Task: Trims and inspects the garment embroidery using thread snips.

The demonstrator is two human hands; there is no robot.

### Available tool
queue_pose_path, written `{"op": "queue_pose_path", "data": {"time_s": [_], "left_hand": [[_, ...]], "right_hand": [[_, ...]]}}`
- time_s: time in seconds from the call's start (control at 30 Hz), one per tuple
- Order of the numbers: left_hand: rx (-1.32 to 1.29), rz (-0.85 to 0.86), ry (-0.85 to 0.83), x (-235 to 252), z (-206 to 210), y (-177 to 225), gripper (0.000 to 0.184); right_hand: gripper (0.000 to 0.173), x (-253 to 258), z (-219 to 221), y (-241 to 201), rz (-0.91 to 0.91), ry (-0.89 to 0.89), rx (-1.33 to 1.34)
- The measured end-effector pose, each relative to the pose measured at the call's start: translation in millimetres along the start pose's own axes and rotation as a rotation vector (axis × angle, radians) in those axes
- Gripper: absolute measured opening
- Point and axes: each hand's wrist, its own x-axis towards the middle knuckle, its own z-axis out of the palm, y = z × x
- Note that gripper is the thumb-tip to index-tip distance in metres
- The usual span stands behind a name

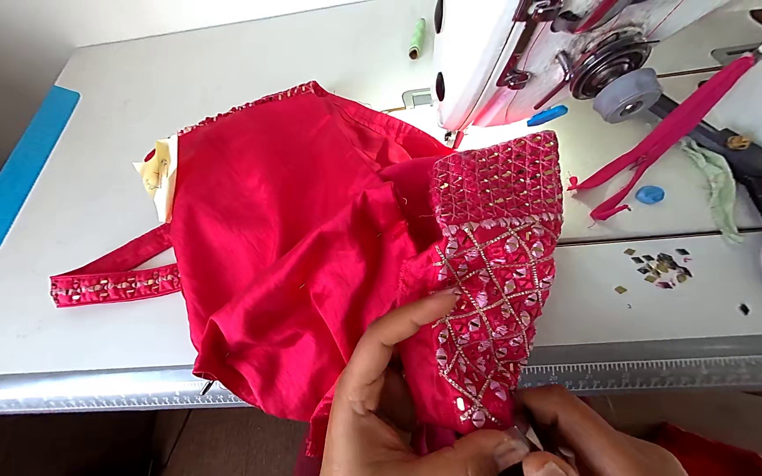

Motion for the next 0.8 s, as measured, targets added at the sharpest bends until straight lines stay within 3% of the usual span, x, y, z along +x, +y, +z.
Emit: {"op": "queue_pose_path", "data": {"time_s": [0.2,0.3,0.43,0.6,0.73,0.8], "left_hand": [[0.020,0.048,0.127,-7.9,3.3,-1.5,0.052],[0.013,0.003,0.080,-9.8,1.4,3.7,0.033],[0.033,0.011,0.010,-13.0,1.0,4.2,0.018],[0.127,0.036,-0.033,-12.5,9.5,5.8,0.030],[0.042,0.001,-0.080,-12.1,9.1,2.6,0.055],[0.054,0.017,-0.016,-11.4,10.3,2.2,0.052]], "right_hand": [[0.046,-2.6,-1.0,10.7,-0.060,0.085,0.295],[0.026,-0.9,3.4,13.8,-0.088,0.228,0.188],[0.026,4.3,13.0,20.3,-0.171,0.326,0.067],[0.023,8.1,20.1,19.0,-0.240,0.445,0.028],[0.022,10.9,16.7,11.4,-0.169,0.474,0.153],[0.022,11.1,15.9,10.2,-0.144,0.457,0.209]]}}
